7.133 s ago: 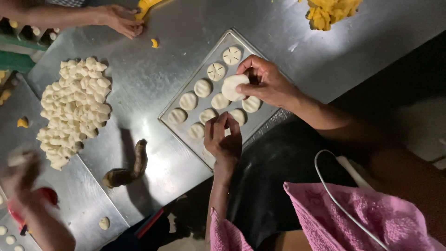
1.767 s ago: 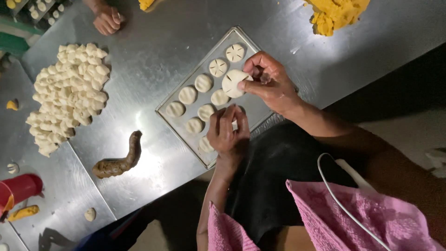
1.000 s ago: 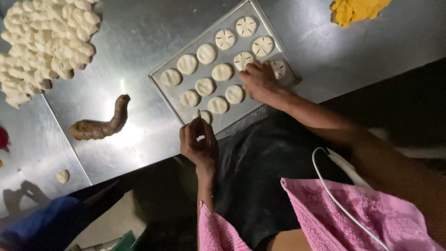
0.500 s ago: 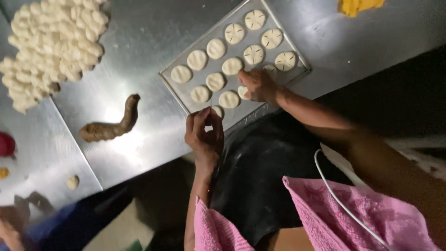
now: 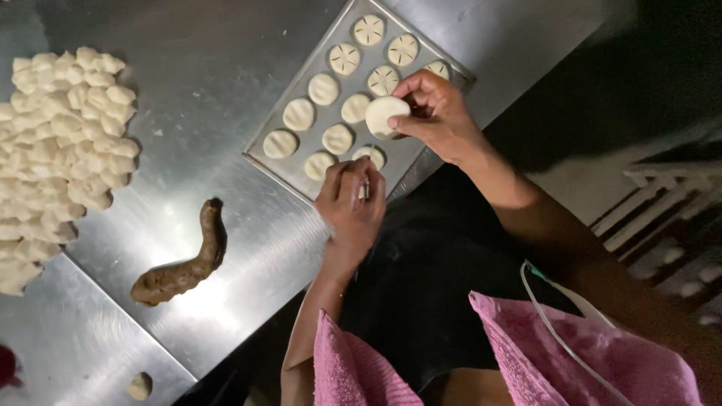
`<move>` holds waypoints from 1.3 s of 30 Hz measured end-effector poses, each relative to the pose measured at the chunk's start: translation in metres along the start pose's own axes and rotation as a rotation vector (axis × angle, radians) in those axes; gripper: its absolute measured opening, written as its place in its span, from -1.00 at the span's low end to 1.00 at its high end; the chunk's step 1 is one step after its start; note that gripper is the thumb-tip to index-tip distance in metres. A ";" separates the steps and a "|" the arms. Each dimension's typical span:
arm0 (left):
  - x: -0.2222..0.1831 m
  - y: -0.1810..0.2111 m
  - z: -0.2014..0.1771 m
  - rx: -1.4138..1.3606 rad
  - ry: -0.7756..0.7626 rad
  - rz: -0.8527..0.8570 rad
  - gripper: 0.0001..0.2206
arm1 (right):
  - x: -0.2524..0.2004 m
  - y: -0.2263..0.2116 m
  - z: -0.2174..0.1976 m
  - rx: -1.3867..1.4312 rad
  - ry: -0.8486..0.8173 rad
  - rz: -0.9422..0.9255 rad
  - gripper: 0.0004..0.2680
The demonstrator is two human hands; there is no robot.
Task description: Shaping small pieces of dough into rounds, arranging them on a tray, and scoring a star pattern on top of each piece.
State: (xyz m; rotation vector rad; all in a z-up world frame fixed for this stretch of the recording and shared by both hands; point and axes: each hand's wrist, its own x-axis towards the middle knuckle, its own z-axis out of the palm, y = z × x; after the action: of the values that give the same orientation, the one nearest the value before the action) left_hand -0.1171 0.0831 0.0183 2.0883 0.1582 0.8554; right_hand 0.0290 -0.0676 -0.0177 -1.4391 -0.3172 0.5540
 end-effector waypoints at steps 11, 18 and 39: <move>0.010 -0.006 0.025 0.138 0.049 0.031 -0.77 | 0.007 -0.057 0.013 0.111 -0.050 -0.130 -0.76; 0.026 0.024 0.040 0.130 0.171 0.004 -0.76 | 0.026 -0.041 -0.011 0.114 -0.157 -0.121 -0.75; 0.020 0.010 0.067 0.338 0.212 -0.129 -0.78 | 0.045 -0.063 -0.005 0.290 -0.254 -0.067 -0.66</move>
State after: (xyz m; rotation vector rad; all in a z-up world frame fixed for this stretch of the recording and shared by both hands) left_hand -0.0622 0.0400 0.0093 2.2619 0.5803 1.0250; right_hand 0.0797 -0.0498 0.0384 -1.0758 -0.4647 0.7001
